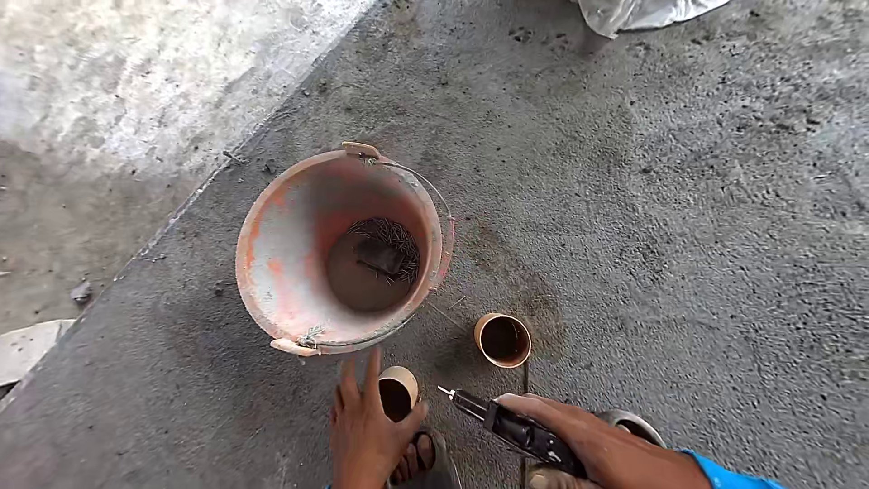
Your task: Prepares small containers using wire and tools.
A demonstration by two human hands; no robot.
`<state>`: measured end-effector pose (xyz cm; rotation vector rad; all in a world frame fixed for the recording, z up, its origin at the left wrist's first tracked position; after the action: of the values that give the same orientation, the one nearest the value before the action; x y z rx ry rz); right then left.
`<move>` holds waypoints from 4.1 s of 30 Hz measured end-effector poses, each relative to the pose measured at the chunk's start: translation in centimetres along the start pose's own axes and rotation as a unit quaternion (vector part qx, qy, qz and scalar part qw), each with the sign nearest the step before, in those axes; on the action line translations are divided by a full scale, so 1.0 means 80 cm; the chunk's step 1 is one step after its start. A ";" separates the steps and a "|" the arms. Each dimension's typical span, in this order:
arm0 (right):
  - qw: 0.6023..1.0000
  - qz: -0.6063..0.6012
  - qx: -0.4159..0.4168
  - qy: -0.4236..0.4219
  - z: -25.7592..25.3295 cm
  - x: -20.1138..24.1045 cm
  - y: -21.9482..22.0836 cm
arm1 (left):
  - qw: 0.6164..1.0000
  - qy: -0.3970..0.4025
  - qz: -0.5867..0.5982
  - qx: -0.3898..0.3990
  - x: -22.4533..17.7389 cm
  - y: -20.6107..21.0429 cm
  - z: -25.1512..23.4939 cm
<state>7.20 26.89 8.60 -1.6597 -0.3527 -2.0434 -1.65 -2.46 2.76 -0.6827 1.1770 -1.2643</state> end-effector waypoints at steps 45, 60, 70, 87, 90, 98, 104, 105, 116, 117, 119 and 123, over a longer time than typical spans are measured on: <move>0.996 0.063 0.007 0.057 0.000 -0.051 0.036 | 0.933 0.084 0.344 -0.066 -0.025 -0.010 0.030; 0.975 0.174 -0.136 -0.028 -0.041 -0.091 0.054 | 0.946 0.016 0.315 -0.075 -0.013 -0.002 0.033; 0.943 0.128 0.089 0.293 -0.023 0.011 -0.003 | 0.949 -0.035 0.310 -0.033 -0.023 0.013 0.030; 0.966 0.106 -0.021 0.233 0.004 -0.034 0.046 | 0.928 0.001 0.372 0.018 -0.016 0.020 0.046; 0.944 0.111 0.094 0.296 -0.008 -0.015 0.025 | 0.960 0.029 0.279 -0.024 -0.028 0.006 0.044; 0.926 0.318 -0.069 0.193 0.015 -0.005 0.031 | 0.947 -0.031 0.320 -0.015 -0.042 0.001 0.036; 0.897 0.402 -0.065 0.173 0.030 0.000 0.006 | 0.929 -0.019 0.367 0.041 -0.061 -0.012 0.027; 0.890 0.407 -0.051 0.199 0.027 0.005 0.002 | 0.935 -0.011 0.354 0.029 -0.064 -0.012 0.026; 0.976 0.108 0.005 0.189 0.011 -0.052 0.024 | 0.889 -0.025 0.454 0.058 -0.055 0.002 0.032; 0.977 0.113 0.010 0.180 0.009 -0.055 0.022 | 0.889 -0.023 0.455 0.053 -0.055 0.002 0.032; 0.980 0.105 0.028 0.169 0.003 -0.060 0.014 | 0.894 -0.018 0.445 0.044 -0.056 0.003 0.031; 0.978 0.061 0.066 0.187 -0.001 -0.057 0.009 | 0.902 -0.009 0.431 0.031 -0.064 -0.001 0.030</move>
<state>8.21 27.14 4.12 -1.1582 -0.2422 -2.1317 1.15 1.91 5.06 -0.0719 1.2110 -0.5306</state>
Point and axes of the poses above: each hand's wrist, its own z-axis away from the middle knuckle, its own y-axis out of the palm, x = y × z, the point moved 2 cm from there along -z, towards the middle knuckle, and after that the axes turned 3 degrees about -z, right-handed, at the moved point
